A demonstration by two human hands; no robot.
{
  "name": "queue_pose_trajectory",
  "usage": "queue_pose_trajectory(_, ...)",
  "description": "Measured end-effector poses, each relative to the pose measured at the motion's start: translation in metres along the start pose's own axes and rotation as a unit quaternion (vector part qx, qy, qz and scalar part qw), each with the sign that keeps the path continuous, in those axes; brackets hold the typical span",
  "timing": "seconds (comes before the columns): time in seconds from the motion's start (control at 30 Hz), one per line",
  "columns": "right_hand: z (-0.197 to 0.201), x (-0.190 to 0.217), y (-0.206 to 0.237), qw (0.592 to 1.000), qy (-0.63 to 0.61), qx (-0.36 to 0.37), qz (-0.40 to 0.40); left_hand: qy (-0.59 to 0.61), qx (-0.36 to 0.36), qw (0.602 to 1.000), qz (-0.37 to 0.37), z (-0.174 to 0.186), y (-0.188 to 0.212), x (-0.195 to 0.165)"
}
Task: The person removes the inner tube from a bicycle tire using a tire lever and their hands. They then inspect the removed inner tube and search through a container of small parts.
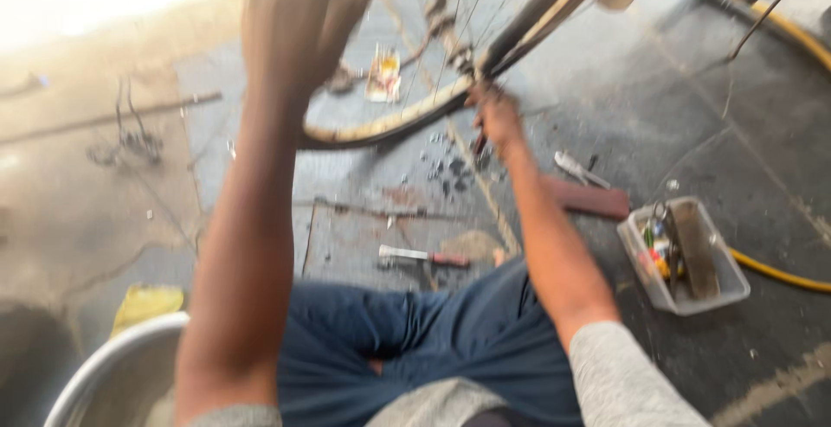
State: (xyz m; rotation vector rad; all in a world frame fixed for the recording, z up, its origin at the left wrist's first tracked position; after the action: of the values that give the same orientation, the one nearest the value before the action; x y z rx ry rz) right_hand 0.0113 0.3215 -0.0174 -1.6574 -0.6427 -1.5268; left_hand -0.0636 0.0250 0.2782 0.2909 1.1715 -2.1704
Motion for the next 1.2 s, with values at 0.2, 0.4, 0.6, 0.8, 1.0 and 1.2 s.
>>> queue_pose_trajectory(0.2, -0.022, 0.018, 0.002, 0.995, 0.022, 0.032, 0.089, 0.126, -0.149, 0.931, 0.307, -0.041, 0.163, 0.138)
queue_pose_trajectory(0.4, -0.020, 0.029, -0.005, 0.997, -0.034, 0.052, 0.040, 0.161, -0.071, 0.890, 0.420, -0.082, 0.203, 0.175)
queue_pose_trajectory(0.6, -0.022, 0.029, -0.003, 0.995, -0.083, 0.001, 0.063, 0.175, -0.060, 0.908, 0.377, -0.068, 0.203, 0.161)
queue_pose_trajectory(0.8, -0.023, 0.054, 0.001, 0.988, -0.047, -0.002, 0.146, -0.026, 0.002, 0.951, 0.307, 0.016, 0.086, 0.079)
queue_pose_trajectory(1.0, -0.012, 0.072, 0.016, 0.989, -0.032, -0.007, 0.141, -0.165, -0.025, 0.984, 0.065, 0.033, -0.058, -0.033)
queue_pose_trajectory(1.2, -0.007, 0.070, 0.022, 0.973, 0.097, -0.022, 0.209, -0.127, -0.043, 0.989, 0.064, 0.029, -0.042, -0.027)
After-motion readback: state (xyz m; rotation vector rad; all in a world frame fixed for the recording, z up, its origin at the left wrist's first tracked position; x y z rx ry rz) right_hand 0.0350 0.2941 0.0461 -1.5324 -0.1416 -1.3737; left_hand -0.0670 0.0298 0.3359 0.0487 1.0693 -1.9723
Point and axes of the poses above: each hand's wrist, its own y-axis away from the middle knuckle, its own z-axis out of the back of the hand, x = y × z, the point moved 6 cm from there along -y, towards the middle knuckle, and after that the axes turned 15 degrees about z, right-handed, at the moved point
